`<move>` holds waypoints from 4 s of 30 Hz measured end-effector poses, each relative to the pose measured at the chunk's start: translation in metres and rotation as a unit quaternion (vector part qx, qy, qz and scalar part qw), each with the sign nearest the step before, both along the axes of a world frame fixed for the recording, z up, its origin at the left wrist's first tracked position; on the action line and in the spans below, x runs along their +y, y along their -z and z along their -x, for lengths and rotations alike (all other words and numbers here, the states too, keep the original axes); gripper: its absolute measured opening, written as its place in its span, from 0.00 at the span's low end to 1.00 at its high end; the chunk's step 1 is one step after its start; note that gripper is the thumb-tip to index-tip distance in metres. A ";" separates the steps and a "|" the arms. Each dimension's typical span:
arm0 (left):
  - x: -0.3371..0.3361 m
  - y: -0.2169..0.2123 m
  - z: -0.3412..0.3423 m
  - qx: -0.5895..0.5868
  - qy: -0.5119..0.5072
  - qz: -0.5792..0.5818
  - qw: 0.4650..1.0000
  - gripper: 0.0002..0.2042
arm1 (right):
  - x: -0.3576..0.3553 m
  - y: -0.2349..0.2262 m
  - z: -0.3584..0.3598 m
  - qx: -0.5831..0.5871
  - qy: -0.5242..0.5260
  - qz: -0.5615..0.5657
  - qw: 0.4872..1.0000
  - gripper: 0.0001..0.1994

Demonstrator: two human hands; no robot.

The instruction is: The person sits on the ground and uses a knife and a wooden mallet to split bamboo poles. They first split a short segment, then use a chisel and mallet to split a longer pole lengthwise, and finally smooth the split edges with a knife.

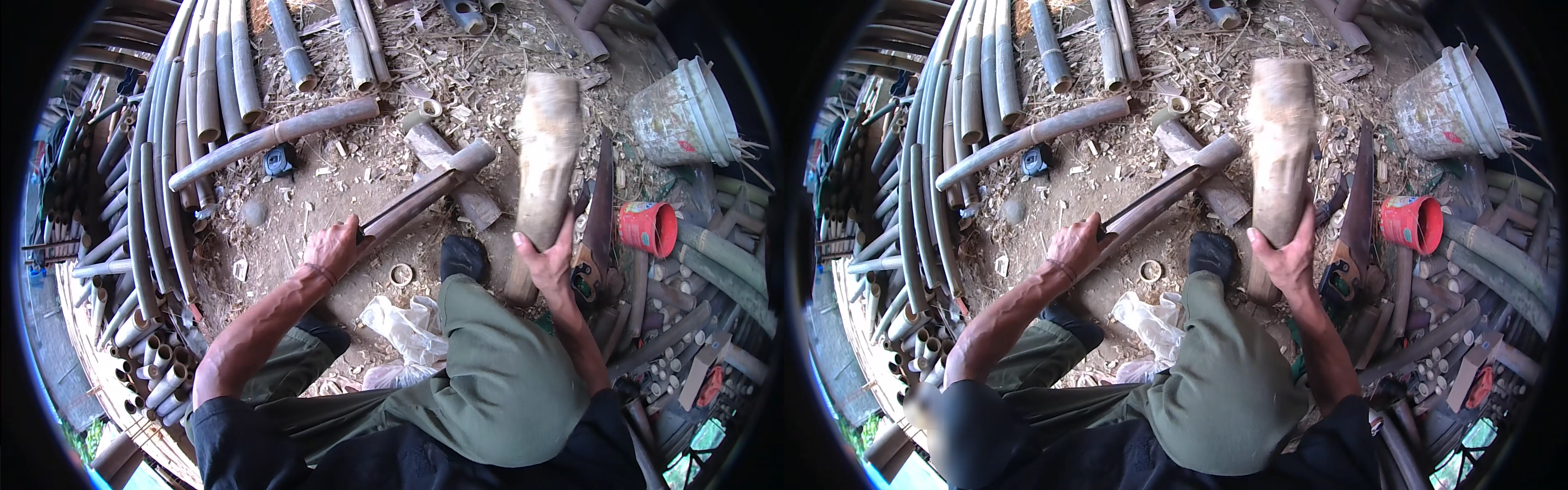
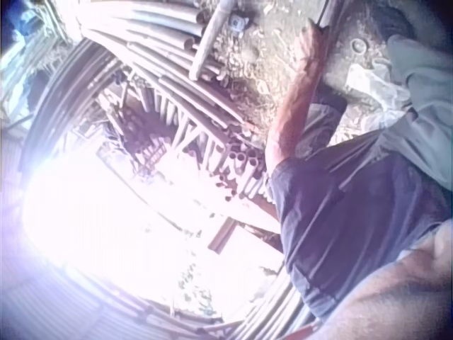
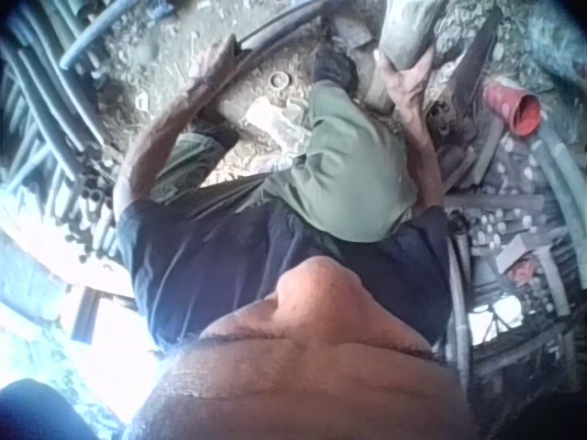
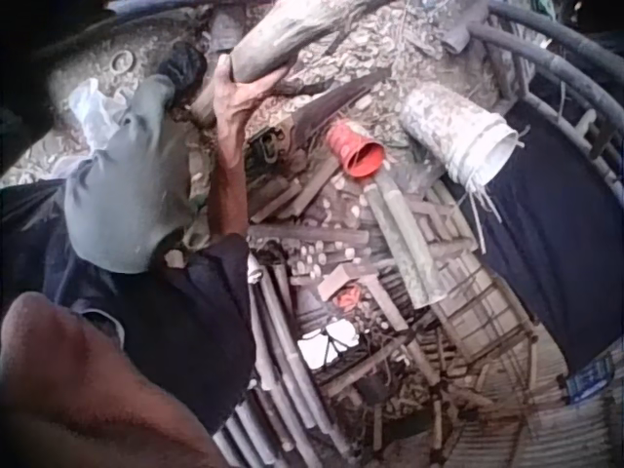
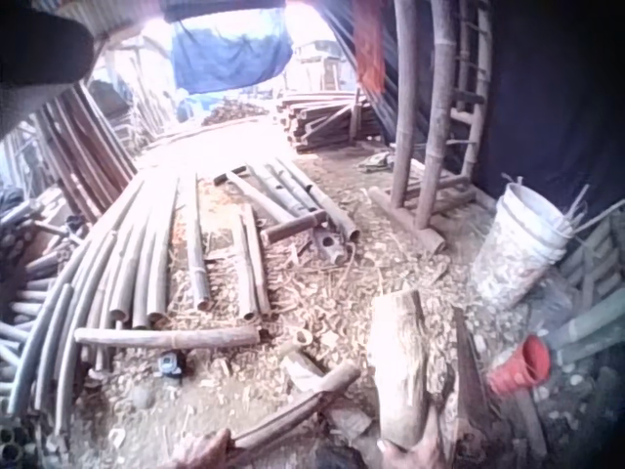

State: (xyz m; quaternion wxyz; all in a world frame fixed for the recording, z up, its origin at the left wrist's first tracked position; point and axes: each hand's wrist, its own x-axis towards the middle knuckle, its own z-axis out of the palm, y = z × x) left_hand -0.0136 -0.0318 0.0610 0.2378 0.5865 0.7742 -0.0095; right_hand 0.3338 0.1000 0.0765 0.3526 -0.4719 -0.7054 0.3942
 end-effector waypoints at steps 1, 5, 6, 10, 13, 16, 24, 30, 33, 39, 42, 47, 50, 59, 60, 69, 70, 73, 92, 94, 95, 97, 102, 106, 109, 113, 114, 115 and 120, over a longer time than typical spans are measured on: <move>0.003 -0.009 -0.002 0.006 0.004 0.008 1.000 0.20 | -0.001 0.004 0.004 -0.072 -0.018 -0.047 0.996 0.51; 0.017 -0.042 -0.012 0.026 0.013 0.041 0.999 0.19 | 0.023 0.005 -0.002 -0.297 -0.113 -0.030 0.948 0.52; 0.022 -0.050 -0.014 0.030 0.015 0.047 0.998 0.19 | 0.031 0.001 -0.006 -0.242 -0.070 -0.070 0.965 0.51; 0.033 -0.064 -0.012 0.035 0.037 0.052 0.997 0.21 | 0.041 -0.013 0.006 0.000 0.206 -0.025 0.978 0.48; 0.048 -0.079 -0.015 0.050 0.053 0.069 0.995 0.21 | 0.015 0.020 -0.005 -0.081 0.021 -0.047 0.995 0.51; 0.052 -0.091 -0.015 0.047 0.057 0.081 0.994 0.20 | 0.013 0.009 -0.018 -0.266 -0.117 0.057 0.955 0.49; 0.087 -0.111 -0.019 0.077 0.098 0.128 0.984 0.19 | 0.011 0.026 -0.013 -0.096 -0.014 -0.031 0.995 0.46; 0.103 -0.131 -0.024 0.107 0.119 0.185 0.970 0.21 | -0.001 0.034 -0.001 -0.120 0.061 -0.019 0.991 0.51; 0.109 -0.148 -0.023 0.112 0.131 0.183 0.968 0.22 | 0.000 0.004 0.000 -0.290 -0.157 0.056 0.942 0.51; 0.104 -0.230 -0.004 -0.062 0.028 0.215 0.974 0.21 | 0.027 -0.068 -0.001 -0.051 -0.042 0.017 0.998 0.52; 0.080 -0.308 0.013 -0.036 0.007 0.102 0.994 0.18 | 0.069 -0.139 -0.005 -0.026 -0.040 -0.167 0.985 0.47; 0.029 -0.351 0.017 -0.019 -0.064 -0.168 0.983 0.23 | 0.064 -0.287 0.018 0.052 -0.120 -0.185 0.974 0.41; 0.020 -0.307 0.002 -0.024 -0.099 -0.254 0.962 0.22 | 0.060 -0.326 0.032 0.074 -0.133 -0.284 0.947 0.42; -0.005 -0.231 -0.031 -0.103 -0.195 -0.307 0.926 0.20 | 0.045 -0.433 0.111 0.156 0.112 -0.521 0.832 0.44; -0.005 -0.231 -0.034 -0.092 -0.196 -0.304 0.928 0.20 | 0.049 -0.415 0.124 0.167 0.090 -0.529 0.827 0.41; -0.029 -0.238 -0.009 -0.090 -0.146 -0.236 0.957 0.22 | 0.065 -0.379 0.173 -0.336 -0.170 -0.465 0.801 0.42; -0.030 -0.230 -0.013 -0.099 -0.136 -0.270 0.948 0.21 | 0.078 -0.395 0.181 -0.203 -0.140 -0.514 0.822 0.38; -0.035 -0.238 -0.019 -0.086 -0.168 -0.232 0.954 0.20 | 0.077 -0.432 0.224 0.142 0.059 -0.621 0.769 0.43; -0.038 -0.194 -0.023 -0.114 -0.145 -0.208 0.961 0.20 | 0.039 -0.303 0.195 -0.107 -0.229 -0.350 0.902 0.46; -0.043 -0.155 -0.024 -0.123 -0.140 -0.174 0.967 0.20 | 0.017 -0.232 0.188 -0.464 -0.315 -0.105 0.821 0.52; -0.032 -0.115 -0.030 -0.125 -0.139 -0.170 0.968 0.21 | 0.032 -0.199 0.176 -0.383 -0.268 -0.186 0.864 0.52; -0.039 -0.103 -0.021 -0.114 -0.122 -0.190 0.967 0.22 | 0.026 -0.243 0.182 -0.410 -0.307 -0.044 0.858 0.50; -0.031 -0.114 -0.019 -0.145 -0.139 -0.147 0.969 0.22 | 0.058 -0.272 0.192 -0.059 -0.168 -0.352 0.919 0.47; -0.030 -0.119 -0.034 -0.158 -0.139 -0.127 0.969 0.22 | 0.073 -0.241 0.195 -0.004 -0.153 -0.366 0.918 0.48; -0.043 -0.093 -0.032 -0.155 -0.122 -0.120 0.973 0.22 | 0.033 -0.166 0.179 -0.506 -0.334 -0.129 0.784 0.52; -0.056 -0.051 -0.029 -0.154 -0.097 -0.110 0.977 0.23 | 0.034 -0.184 0.188 -0.423 -0.291 -0.081 0.854 0.50; -0.067 -0.054 -0.038 -0.178 -0.105 -0.078 0.975 0.23 | 0.036 -0.166 0.181 -0.267 -0.258 -0.187 0.910 0.49; -0.043 -0.066 -0.025 -0.181 -0.099 -0.089 0.974 0.24 | 0.060 -0.168 0.191 -0.086 -0.192 -0.327 0.921 0.49; -0.044 -0.074 -0.030 -0.178 -0.104 -0.070 0.976 0.24 | 0.042 -0.098 0.164 -0.305 -0.262 -0.336 0.852 0.51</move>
